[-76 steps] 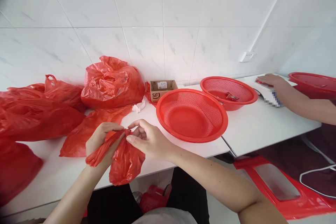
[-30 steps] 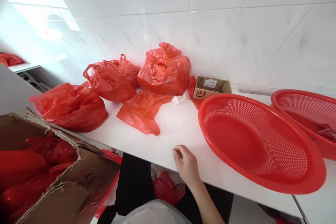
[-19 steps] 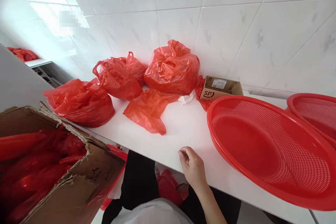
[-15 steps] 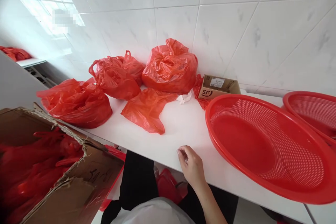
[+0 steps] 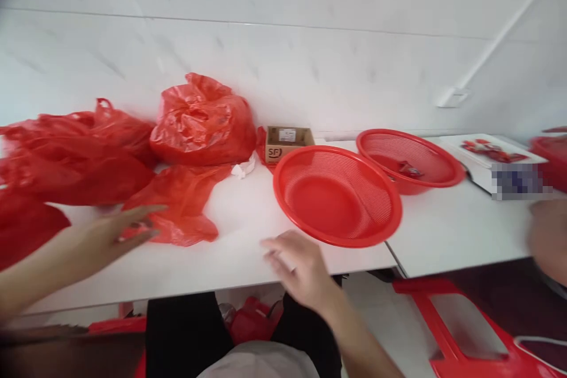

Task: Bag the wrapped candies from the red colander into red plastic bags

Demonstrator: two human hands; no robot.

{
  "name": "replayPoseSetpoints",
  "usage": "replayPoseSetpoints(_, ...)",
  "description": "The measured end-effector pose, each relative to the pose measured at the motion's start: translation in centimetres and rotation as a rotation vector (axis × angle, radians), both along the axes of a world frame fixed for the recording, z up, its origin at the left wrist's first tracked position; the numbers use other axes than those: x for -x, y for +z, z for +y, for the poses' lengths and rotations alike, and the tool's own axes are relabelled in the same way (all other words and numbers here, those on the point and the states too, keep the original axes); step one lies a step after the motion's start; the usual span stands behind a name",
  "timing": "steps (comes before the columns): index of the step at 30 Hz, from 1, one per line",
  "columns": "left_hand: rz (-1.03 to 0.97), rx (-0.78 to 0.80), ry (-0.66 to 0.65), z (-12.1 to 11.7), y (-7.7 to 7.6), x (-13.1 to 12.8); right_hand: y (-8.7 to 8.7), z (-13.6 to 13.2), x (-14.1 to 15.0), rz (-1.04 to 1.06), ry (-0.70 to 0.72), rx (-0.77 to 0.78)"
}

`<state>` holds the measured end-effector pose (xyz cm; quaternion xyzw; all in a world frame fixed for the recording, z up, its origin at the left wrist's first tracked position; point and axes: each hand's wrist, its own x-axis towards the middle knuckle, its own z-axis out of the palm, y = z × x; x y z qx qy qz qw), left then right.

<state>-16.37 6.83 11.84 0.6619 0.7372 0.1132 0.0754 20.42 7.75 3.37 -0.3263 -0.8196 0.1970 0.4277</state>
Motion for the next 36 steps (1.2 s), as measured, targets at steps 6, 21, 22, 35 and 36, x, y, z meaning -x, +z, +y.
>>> replayPoseSetpoints(6, -0.311, 0.245, -0.347, 3.6, -3.7, -11.6, 6.2, 8.1, -20.2, -0.060, -1.036, -0.224)
replayPoseSetpoints(21, -1.539, 0.584, -0.235, 6.6, -6.9, -25.3, 1.9, 14.7, -34.0, -0.640, -1.267, -0.010)
replayPoseSetpoints(22, -1.523, 0.601, -0.302, 7.5, -6.9, -26.5, 2.9, 14.0, -34.3, -0.622, -1.268, -0.053)
replayPoseSetpoints(35, -0.965, 0.345, -0.628, 5.6, -9.5, -29.9, 11.3, -0.6, -21.8, -0.447, -0.623, -0.398)
replayPoseSetpoints(36, -0.905, 0.242, -0.573, 4.6, -9.7, -27.8, 10.8, -1.3, -20.9, -0.429, -0.558, -0.356)
